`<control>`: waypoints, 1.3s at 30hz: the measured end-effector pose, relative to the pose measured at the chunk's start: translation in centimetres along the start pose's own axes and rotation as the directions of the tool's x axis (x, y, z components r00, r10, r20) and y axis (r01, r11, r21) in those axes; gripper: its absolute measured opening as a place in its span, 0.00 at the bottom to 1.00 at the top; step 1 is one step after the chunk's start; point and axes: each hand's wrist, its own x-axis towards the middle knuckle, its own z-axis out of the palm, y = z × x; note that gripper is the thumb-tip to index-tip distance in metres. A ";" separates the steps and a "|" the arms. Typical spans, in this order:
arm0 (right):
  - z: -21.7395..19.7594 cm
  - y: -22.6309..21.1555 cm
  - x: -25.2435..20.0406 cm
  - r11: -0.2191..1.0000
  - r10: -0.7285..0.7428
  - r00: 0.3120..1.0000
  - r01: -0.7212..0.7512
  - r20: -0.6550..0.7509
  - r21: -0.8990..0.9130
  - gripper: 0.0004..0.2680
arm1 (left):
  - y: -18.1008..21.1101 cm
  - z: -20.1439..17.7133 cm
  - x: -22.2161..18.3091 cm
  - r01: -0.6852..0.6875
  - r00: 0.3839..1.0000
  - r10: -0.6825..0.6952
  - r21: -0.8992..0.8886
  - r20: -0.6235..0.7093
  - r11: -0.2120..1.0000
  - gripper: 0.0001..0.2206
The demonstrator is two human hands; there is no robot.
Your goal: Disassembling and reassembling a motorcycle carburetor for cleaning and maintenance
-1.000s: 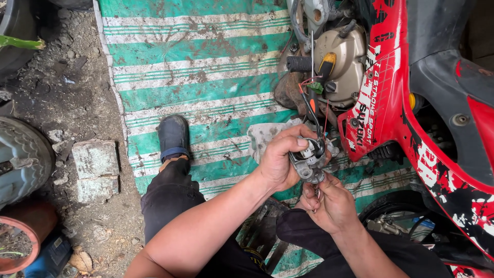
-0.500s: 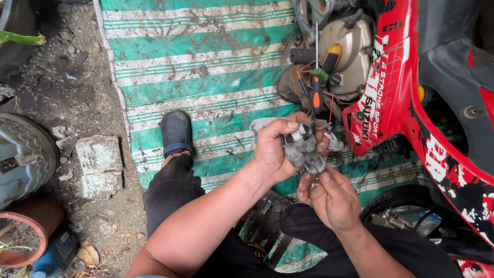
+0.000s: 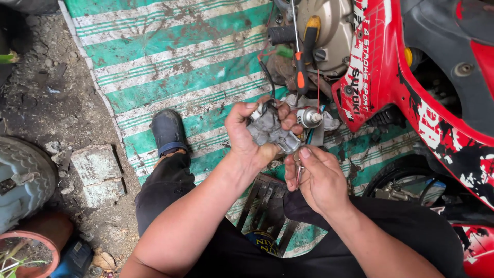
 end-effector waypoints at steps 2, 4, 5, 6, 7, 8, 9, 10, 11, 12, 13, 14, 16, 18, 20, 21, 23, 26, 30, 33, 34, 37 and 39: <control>1.2 -0.7 0.0 0.993 0.097 0.995 -0.095 -0.022 0.064 0.09 | 0.3 -0.3 0.0 -0.011 1.000 0.011 0.026 0.007 1.000 0.16; 1.3 -0.9 0.1 0.992 0.099 0.995 -0.098 0.000 0.079 0.09 | 0.3 0.1 -0.3 -0.015 1.000 0.014 0.039 0.018 0.999 0.15; 1.5 -1.0 0.1 0.990 0.102 0.994 -0.104 0.025 0.091 0.10 | 0.3 0.2 -0.4 -0.022 0.999 0.020 0.050 0.029 0.999 0.15; 1.4 -0.9 0.2 0.990 0.102 0.995 -0.104 0.024 0.092 0.10 | 0.4 0.2 -0.5 -0.020 0.999 0.019 0.051 0.028 0.998 0.15; 1.4 -0.8 0.2 0.996 0.081 0.997 -0.081 0.020 0.042 0.10 | 0.4 0.1 -0.5 -0.024 0.999 0.023 0.049 0.030 0.999 0.15; 1.3 -0.7 0.3 0.998 0.060 0.998 -0.060 0.018 -0.012 0.11 | 0.4 0.0 -0.5 -0.028 0.999 0.026 0.045 0.032 0.999 0.16; 1.3 -0.6 0.3 0.998 0.060 0.998 -0.060 0.017 -0.013 0.11 | 0.4 -0.1 -0.4 -0.027 0.999 0.026 0.043 0.031 0.999 0.16; 1.4 -0.5 0.3 0.999 0.034 0.999 -0.033 0.023 -0.016 0.11 | 0.4 -0.2 -0.2 -0.027 0.999 0.026 0.036 0.036 0.999 0.16; 1.6 -0.4 0.4 1.000 0.007 1.000 -0.006 0.029 -0.019 0.11 | 0.4 -0.3 -0.1 -0.028 0.999 0.027 0.028 0.041 0.999 0.16; 2.0 -0.6 0.2 1.000 0.007 1.000 -0.007 0.030 -0.019 0.11 | 0.2 -0.9 0.1 -0.029 0.999 0.028 0.028 0.041 0.999 0.16; 2.5 -0.8 0.1 0.999 0.003 1.000 -0.002 0.014 -0.048 0.11 | 0.0 -1.4 0.4 -0.032 0.999 0.031 0.017 0.030 0.999 0.16; 3.0 -1.0 0.0 0.997 -0.003 1.000 0.003 -0.002 -0.077 0.11 | -0.2 -1.9 0.7 -0.034 0.999 0.034 0.006 0.018 0.999 0.17; 3.5 -1.2 -0.1 0.957 -0.093 0.995 0.100 0.040 -0.273 0.13 | 0.0 -1.7 0.7 -0.034 0.999 0.034 -0.003 0.027 0.999 0.17; 3.5 -1.1 -0.2 0.867 -0.172 0.981 0.195 0.093 -0.458 0.16 | -0.1 -1.7 0.7 -0.028 0.999 0.029 -0.015 0.035 0.999 0.18; 3.3 -0.6 0.1 0.868 -0.205 0.969 0.246 0.141 -0.430 0.16 | 0.0 -1.7 0.8 -0.039 0.998 0.040 -0.013 0.042 0.999 0.18; 3.3 -0.7 0.2 0.868 -0.205 0.968 0.249 0.147 -0.429 0.16 | 0.1 -1.4 0.8 -0.045 0.998 0.045 -0.013 0.045 0.999 0.18; 3.5 -0.5 0.2 0.952 -0.183 0.973 0.211 0.138 -0.223 0.15 | 0.2 -1.0 0.4 -0.031 0.998 0.031 -0.002 0.061 1.000 0.18; 4.5 -1.6 0.1 0.972 -0.178 0.960 0.206 0.215 -0.116 0.14 | 0.6 -0.3 0.0 -0.043 0.997 0.041 0.019 0.070 0.999 0.18; 3.4 -0.5 -0.1 0.908 -0.207 0.948 0.279 0.243 -0.313 0.16 | 0.7 0.1 0.0 -0.069 0.996 0.067 0.028 0.056 0.997 0.18; 3.1 0.1 -0.4 0.870 -0.283 0.934 0.346 0.220 -0.352 0.16 | -0.2 -0.9 -0.1 -0.034 0.998 0.037 -0.039 0.057 0.999 0.19; 3.2 0.1 -0.3 0.844 -0.295 0.929 0.363 0.224 -0.394 0.17 | -0.2 -0.9 0.0 -0.035 0.999 0.037 -0.055 0.037 0.998 0.19; 4.3 -0.2 -0.4 0.784 -0.317 0.922 0.387 0.223 -0.486 0.18 | -0.1 -1.1 0.1 -0.034 0.999 0.035 -0.080 0.009 0.996 0.19; 5.0 -0.5 -0.6 0.749 -0.319 0.923 0.384 0.213 -0.541 0.19 | -0.2 -1.2 0.1 -0.031 1.000 0.030 -0.098 -0.007 0.995 0.19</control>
